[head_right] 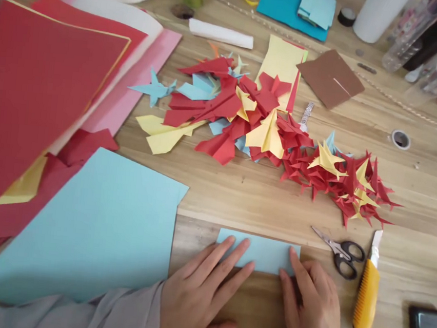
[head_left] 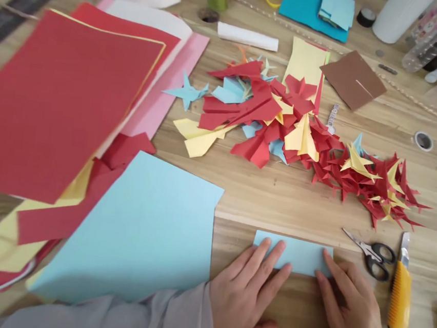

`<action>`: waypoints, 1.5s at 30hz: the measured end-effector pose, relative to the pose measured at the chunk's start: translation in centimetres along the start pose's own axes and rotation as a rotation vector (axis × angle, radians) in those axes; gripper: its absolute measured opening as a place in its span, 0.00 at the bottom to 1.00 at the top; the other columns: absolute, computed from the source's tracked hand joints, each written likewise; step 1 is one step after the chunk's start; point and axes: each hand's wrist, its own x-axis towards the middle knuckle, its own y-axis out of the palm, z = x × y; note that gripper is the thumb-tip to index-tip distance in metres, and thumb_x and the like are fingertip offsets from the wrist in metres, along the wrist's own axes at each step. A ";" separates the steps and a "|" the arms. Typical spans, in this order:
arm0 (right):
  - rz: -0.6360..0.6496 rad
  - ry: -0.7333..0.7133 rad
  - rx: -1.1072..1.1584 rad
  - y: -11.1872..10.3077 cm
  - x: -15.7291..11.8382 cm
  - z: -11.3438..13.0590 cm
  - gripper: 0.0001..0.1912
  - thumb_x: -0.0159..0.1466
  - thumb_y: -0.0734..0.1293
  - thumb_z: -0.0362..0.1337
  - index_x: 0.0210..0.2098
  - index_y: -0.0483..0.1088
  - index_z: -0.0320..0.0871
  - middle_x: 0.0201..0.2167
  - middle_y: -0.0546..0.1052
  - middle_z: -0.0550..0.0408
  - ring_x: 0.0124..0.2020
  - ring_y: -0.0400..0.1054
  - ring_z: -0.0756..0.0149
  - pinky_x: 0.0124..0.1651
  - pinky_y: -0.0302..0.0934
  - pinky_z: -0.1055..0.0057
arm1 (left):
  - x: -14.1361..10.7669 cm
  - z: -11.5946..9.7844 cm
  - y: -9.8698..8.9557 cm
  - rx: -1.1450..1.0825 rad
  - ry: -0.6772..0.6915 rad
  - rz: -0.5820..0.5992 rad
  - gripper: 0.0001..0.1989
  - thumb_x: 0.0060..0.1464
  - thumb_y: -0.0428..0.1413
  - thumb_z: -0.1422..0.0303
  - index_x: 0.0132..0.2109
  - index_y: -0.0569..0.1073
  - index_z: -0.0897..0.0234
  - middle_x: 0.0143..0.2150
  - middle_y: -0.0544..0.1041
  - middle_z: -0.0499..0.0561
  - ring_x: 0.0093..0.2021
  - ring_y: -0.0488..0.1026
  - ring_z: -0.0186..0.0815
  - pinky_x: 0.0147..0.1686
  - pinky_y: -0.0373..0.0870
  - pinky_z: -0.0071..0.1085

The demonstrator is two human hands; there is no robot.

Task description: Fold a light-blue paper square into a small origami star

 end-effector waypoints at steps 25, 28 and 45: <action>0.002 -0.017 -0.034 0.1 0.1 0.1 0.19 0.65 0.63 0.38 0.54 0.68 0.41 0.29 0.71 0.53 0.30 0.67 0.67 0.34 0.64 0.68 | 0.2 0.1 -0.3 -0.031 0.007 0.036 0.42 0.49 0.53 0.44 0.65 0.57 0.61 0.69 0.50 0.62 0.68 0.43 0.60 0.61 0.48 0.53; 0.017 0.008 -0.033 0.0 0.0 0.3 0.19 0.65 0.63 0.38 0.55 0.68 0.42 0.30 0.71 0.53 0.30 0.67 0.66 0.34 0.64 0.67 | 0.2 0.2 -0.5 -0.005 0.026 0.050 0.45 0.45 0.57 0.45 0.66 0.56 0.62 0.69 0.49 0.63 0.68 0.43 0.62 0.60 0.49 0.54; 0.033 0.050 -0.079 -0.4 0.6 1.7 0.17 0.66 0.61 0.36 0.54 0.68 0.42 0.29 0.71 0.54 0.30 0.67 0.67 0.35 0.65 0.68 | 0.2 0.6 -0.2 0.012 0.040 -0.017 0.39 0.49 0.53 0.44 0.63 0.62 0.60 0.67 0.57 0.61 0.67 0.47 0.59 0.61 0.51 0.51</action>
